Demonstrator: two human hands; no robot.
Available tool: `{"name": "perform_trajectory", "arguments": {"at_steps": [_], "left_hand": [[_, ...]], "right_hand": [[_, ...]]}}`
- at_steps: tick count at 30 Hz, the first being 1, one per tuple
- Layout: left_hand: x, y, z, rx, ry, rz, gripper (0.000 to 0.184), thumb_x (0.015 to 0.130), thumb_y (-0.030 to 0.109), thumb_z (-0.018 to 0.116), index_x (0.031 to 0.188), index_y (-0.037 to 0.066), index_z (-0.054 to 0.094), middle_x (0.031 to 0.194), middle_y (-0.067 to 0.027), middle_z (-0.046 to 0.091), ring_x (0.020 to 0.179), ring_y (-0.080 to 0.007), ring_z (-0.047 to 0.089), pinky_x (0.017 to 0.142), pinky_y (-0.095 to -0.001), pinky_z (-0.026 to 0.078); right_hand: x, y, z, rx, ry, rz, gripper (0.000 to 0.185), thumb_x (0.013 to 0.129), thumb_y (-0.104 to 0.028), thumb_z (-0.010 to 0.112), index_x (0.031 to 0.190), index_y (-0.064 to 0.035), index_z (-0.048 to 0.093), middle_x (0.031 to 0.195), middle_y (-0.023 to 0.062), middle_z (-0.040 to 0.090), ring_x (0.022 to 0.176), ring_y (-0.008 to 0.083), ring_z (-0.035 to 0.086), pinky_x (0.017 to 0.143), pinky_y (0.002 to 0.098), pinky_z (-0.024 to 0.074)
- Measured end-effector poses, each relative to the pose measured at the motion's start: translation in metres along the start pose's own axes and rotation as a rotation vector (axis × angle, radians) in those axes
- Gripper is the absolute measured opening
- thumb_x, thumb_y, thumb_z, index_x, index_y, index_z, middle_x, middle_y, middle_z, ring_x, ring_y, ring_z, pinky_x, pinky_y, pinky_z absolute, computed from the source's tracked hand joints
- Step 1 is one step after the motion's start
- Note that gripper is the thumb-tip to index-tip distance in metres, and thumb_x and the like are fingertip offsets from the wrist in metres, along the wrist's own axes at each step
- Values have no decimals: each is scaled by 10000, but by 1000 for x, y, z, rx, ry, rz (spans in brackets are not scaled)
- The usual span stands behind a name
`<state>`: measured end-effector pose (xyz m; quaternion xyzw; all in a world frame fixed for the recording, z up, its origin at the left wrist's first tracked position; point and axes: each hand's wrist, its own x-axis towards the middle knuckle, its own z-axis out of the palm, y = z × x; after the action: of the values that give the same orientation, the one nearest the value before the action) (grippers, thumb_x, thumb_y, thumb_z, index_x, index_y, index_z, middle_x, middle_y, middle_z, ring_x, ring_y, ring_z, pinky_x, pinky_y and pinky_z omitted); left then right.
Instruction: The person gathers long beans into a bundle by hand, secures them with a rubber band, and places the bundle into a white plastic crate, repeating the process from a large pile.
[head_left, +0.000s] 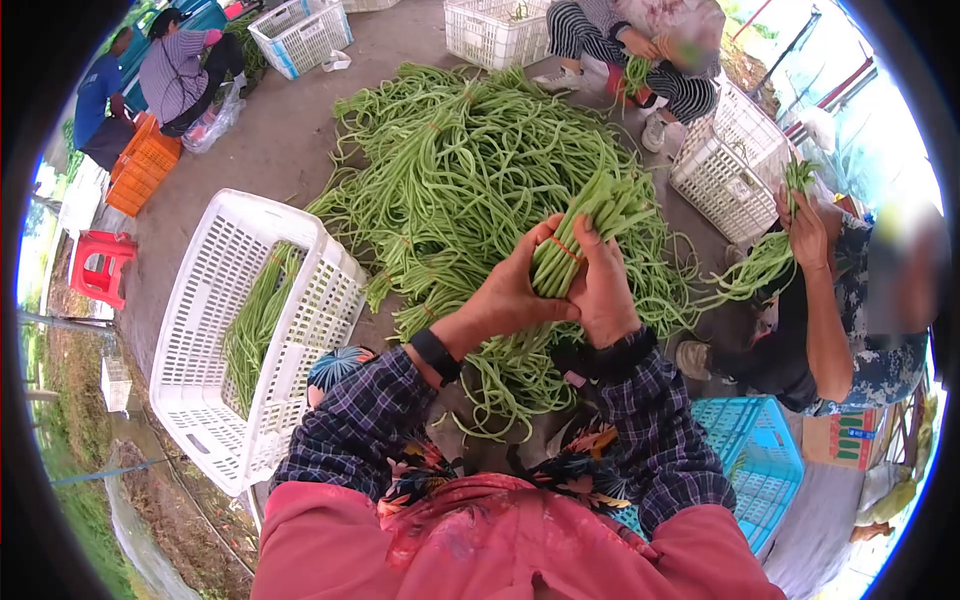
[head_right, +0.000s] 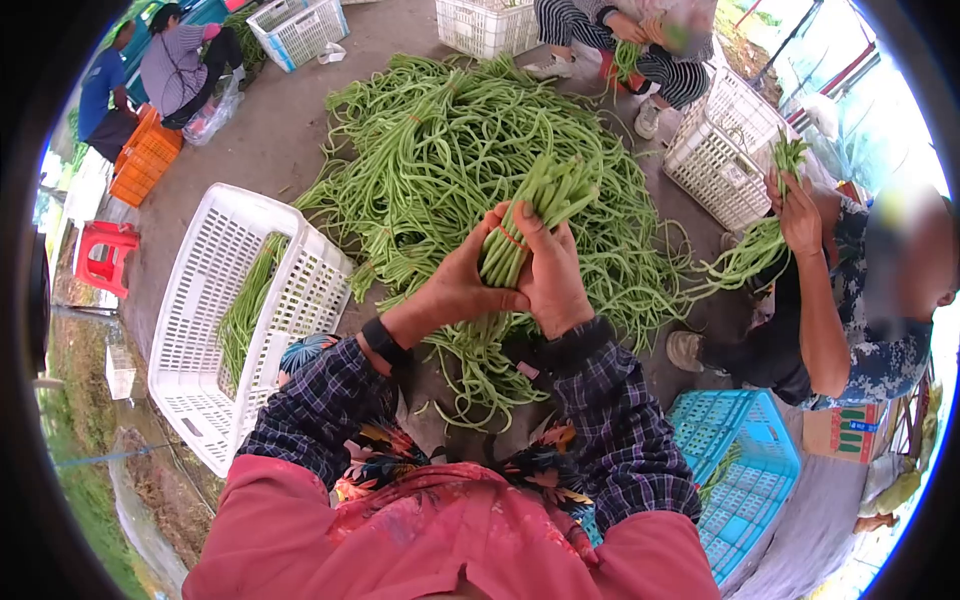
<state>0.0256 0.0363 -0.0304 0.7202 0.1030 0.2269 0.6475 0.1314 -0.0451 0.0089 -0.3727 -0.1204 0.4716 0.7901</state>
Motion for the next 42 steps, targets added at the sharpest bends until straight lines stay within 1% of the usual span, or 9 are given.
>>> {"name": "perform_trajectory", "arguments": {"at_steps": [3,8,16,18,20,23,28,33,42], "left_hand": [[-1,3,-6,-8,-172,-255,690,671,50,743,1265,32,392,968,-34,566,892,-111,551,803,-284,468],[-12,2,-1,101,-240,-319,629,693,89,698,1245,33,401,958,-52,558,858,-125,552,779,-286,461],[-19,20,12,351,160,-151,654,670,152,706,1228,24,389,946,-101,560,863,-190,562,758,-316,460],[-20,14,9,223,68,-324,583,651,178,706,1149,15,449,888,-158,606,870,-289,612,769,-356,475],[-17,15,1,183,44,-301,518,664,179,716,1100,13,492,844,-105,602,788,-237,610,719,-328,481],[-19,26,-24,-379,4,-439,383,719,51,652,1077,41,515,812,-36,578,694,-133,578,657,-275,479],[-21,40,-41,-684,-38,-366,406,714,62,609,1107,22,515,796,-64,573,689,-189,588,622,-284,478],[-27,38,-16,-996,-307,-489,391,700,164,624,1043,9,518,760,-72,546,624,-185,522,597,-288,439],[-18,45,1,-796,-291,-560,434,732,238,666,1084,27,527,795,-58,555,656,-148,542,600,-245,457]], "right_hand": [[5,-6,-9,-45,-79,-61,371,834,-153,662,1142,-47,484,974,72,578,850,166,581,760,308,491],[13,-11,-7,-146,-62,-238,537,814,9,591,1290,-49,350,982,105,582,834,184,592,721,315,504],[32,-7,-11,120,190,-107,352,852,-59,559,1170,-59,406,894,81,545,730,178,560,634,331,498],[29,-4,-11,73,193,-90,326,868,-111,579,1144,-67,412,912,75,547,757,175,567,648,322,497],[21,-6,-3,0,36,-141,415,874,-184,605,1204,-58,386,990,85,558,863,182,577,714,323,492],[24,-5,-16,-57,-214,-167,704,838,-368,643,1347,-43,281,1219,105,486,1085,217,503,858,353,438],[9,18,-5,-274,-514,30,925,721,-491,718,1380,-31,261,1280,115,457,1118,228,491,912,367,424],[-8,5,15,-118,-475,69,661,750,-233,701,1282,3,387,969,99,583,906,208,591,808,331,484],[12,-21,5,74,-231,-105,402,837,-182,617,1163,-21,443,900,55,546,802,177,572,694,348,504]]}}
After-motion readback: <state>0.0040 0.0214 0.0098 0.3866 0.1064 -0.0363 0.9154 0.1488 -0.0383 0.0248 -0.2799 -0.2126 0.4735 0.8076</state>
